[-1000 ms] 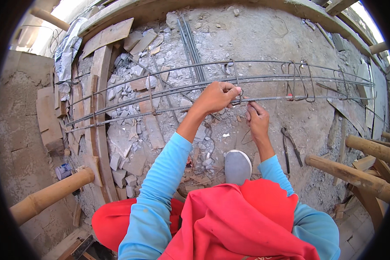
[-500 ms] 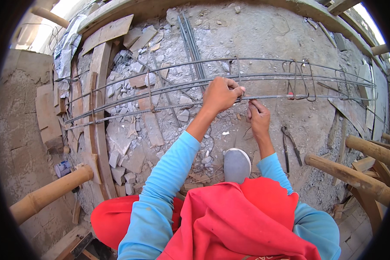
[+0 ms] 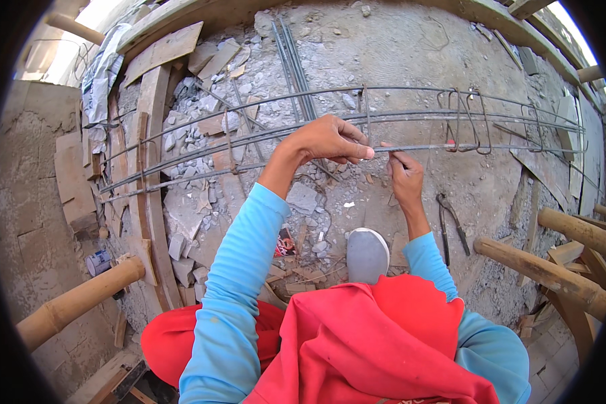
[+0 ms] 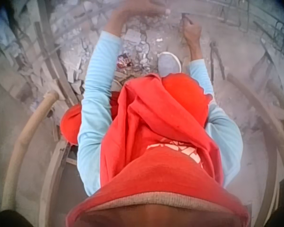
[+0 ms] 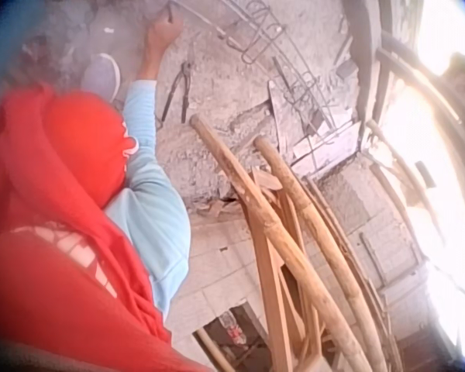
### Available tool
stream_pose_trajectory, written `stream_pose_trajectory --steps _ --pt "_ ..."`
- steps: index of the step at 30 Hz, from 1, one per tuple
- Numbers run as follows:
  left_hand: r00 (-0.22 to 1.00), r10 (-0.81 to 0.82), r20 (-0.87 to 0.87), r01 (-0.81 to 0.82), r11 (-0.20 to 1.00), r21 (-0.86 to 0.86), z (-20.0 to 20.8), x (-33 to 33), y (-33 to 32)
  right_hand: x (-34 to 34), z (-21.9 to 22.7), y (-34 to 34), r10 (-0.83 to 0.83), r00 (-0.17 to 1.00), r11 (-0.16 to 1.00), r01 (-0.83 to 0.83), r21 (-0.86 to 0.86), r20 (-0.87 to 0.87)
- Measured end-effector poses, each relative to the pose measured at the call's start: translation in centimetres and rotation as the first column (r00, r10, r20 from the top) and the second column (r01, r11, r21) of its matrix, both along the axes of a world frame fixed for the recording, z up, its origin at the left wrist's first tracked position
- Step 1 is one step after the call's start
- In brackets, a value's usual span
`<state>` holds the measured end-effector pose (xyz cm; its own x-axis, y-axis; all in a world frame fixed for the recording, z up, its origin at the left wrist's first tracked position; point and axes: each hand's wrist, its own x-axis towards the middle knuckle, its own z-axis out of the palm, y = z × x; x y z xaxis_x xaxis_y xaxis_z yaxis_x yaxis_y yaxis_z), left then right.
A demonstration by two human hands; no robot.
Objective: The person assembles a rebar cage by wrapping metal wires around rebar intersections and twisting them with a pair of pliers.
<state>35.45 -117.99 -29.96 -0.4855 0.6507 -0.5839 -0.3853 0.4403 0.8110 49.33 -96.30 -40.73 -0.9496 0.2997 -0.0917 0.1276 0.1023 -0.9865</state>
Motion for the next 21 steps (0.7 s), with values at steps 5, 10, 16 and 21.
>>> stream_pose_trajectory --steps 5,10,16,21 --pt "0.858 -0.172 -0.483 0.158 0.985 -0.069 -1.4 0.4 -0.1 -0.2 0.4 -0.2 -0.001 1.000 1.000 0.000 0.023 0.017" --pt "0.643 -0.237 -0.729 0.000 0.951 -0.309 -0.6 3.7 1.3 -0.2 0.3 0.2 0.012 1.000 1.000 -0.011 -0.021 0.027" --pt "0.653 -0.343 -0.675 -0.056 0.867 -0.494 -0.3 5.0 1.9 -0.1 0.6 -0.1 0.012 0.999 0.997 -0.009 -0.072 0.042" --pt "0.757 -0.140 -0.638 -0.096 0.943 -0.320 -1.0 4.2 1.4 0.0 0.7 -0.5 -0.028 0.997 0.995 0.035 -0.092 0.072"
